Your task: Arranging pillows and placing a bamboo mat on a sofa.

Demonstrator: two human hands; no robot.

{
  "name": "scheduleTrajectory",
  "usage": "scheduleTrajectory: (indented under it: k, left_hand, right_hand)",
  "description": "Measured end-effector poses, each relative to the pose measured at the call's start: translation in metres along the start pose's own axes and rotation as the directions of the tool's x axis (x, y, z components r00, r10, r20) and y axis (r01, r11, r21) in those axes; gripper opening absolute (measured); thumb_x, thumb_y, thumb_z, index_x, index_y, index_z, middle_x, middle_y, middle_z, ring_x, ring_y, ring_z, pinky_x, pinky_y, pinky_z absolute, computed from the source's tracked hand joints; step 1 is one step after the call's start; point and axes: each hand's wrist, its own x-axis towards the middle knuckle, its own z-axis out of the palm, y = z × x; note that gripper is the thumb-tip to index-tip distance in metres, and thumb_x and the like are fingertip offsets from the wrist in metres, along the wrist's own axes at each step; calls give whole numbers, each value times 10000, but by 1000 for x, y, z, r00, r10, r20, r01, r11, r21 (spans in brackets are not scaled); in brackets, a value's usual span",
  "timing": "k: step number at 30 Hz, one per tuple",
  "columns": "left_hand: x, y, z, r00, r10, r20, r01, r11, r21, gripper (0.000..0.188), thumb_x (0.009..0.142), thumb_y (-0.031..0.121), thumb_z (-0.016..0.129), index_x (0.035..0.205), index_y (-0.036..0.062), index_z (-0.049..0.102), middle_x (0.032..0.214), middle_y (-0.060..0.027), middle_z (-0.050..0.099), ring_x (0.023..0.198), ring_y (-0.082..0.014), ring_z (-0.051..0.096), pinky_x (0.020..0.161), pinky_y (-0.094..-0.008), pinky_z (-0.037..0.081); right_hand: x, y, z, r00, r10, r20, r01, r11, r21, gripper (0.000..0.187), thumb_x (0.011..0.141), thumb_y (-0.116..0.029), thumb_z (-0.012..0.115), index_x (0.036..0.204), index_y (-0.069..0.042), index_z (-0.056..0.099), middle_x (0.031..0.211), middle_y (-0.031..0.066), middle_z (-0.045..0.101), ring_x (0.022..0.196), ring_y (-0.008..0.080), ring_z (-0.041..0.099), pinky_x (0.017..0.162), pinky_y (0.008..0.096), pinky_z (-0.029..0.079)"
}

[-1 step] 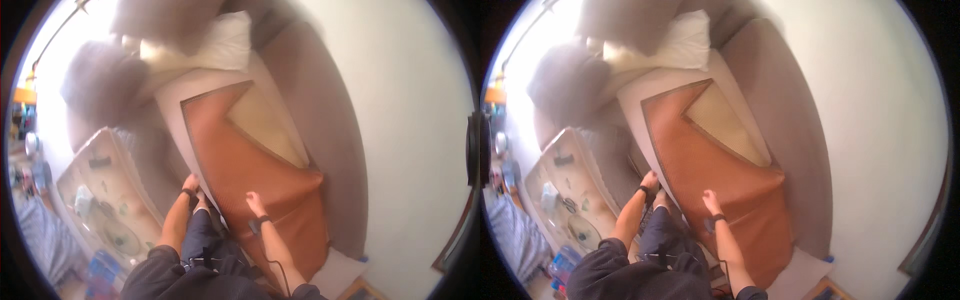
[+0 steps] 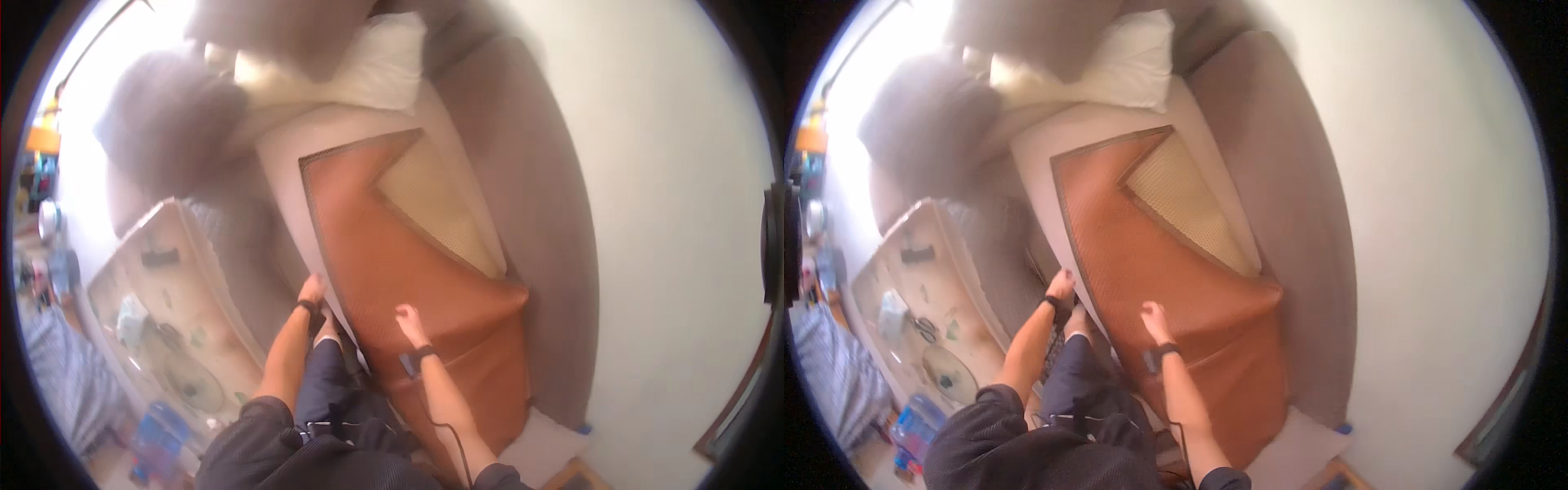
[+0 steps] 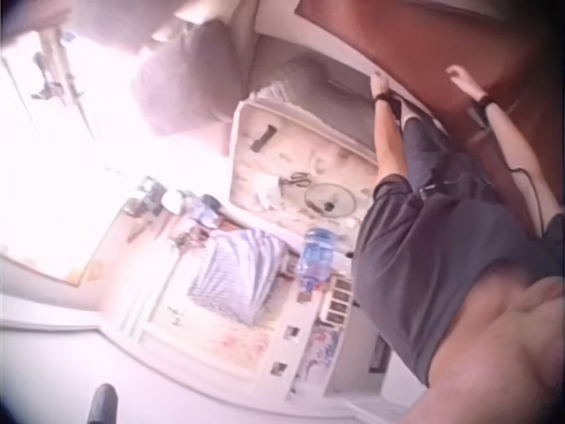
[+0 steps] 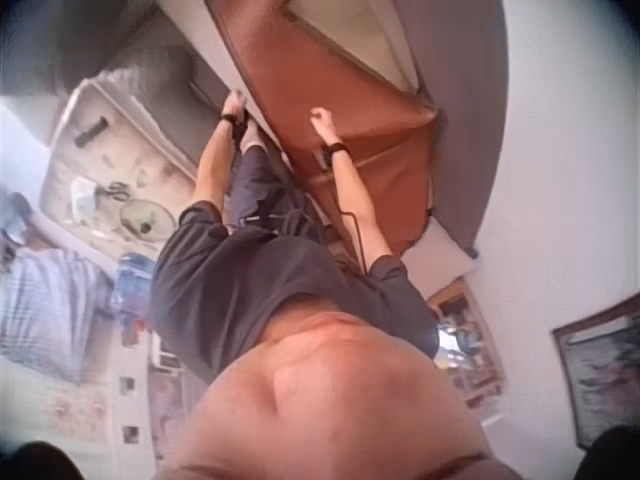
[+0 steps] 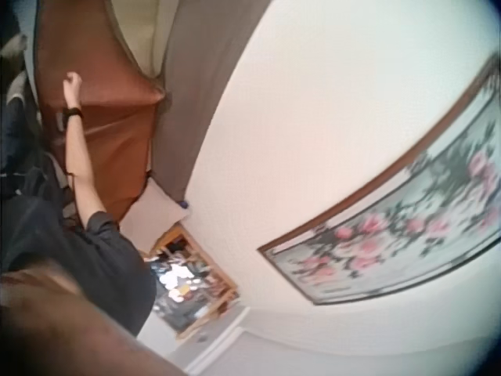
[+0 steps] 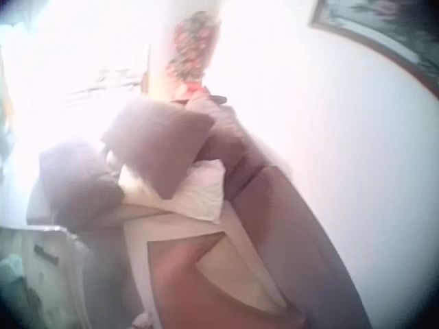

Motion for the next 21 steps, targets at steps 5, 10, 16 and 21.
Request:
scheduleTrajectory:
  k: [5, 10, 16, 21]
  left_hand:
    - [59, -36, -21, 882, -459, 109, 469, 824, -317, 732, 757, 246, 704, 1343, -61, 391, 1109, -212, 623, 987, -263, 623, 810, -372, 513]
    - [65, 21, -42, 875, -483, 39, 387, 647, -657, 563, 715, 331, 802, 1062, -79, 633, 947, -159, 688, 808, -183, 654, 691, -332, 536]
    - [-1, 137, -64, 973, 182, -142, -230, 721, -654, 292, 728, 223, 679, 920, 2, 685, 787, -208, 677, 793, -303, 675, 716, -420, 524]
    - [-84, 174, -80, 956, 285, -64, -285, 864, -415, 536, 702, 375, 677, 550, -117, 530, 568, -309, 509, 562, -465, 543, 556, -501, 458]
  right_hand:
    - [89, -153, 93, 955, -193, 227, 187, 981, 49, 265, 821, -83, 591, 1083, -60, 625, 1112, 110, 595, 1055, 243, 568, 910, 342, 465]
    - [120, -214, 119, 892, -127, 434, 179, 981, -80, 335, 826, -135, 620, 1153, -76, 583, 1256, 148, 465, 1189, 299, 474, 1019, 384, 397]
    - [169, -216, 73, 959, -235, 161, 271, 926, -264, 651, 766, -231, 697, 1325, -51, 416, 1405, 241, 351, 1336, 399, 300, 1115, 495, 244]
    - [200, -257, -44, 964, -265, 21, 229, 790, -569, 837, 677, -75, 722, 1418, -102, 333, 1505, 214, 258, 1411, 395, 199, 1165, 468, 164]
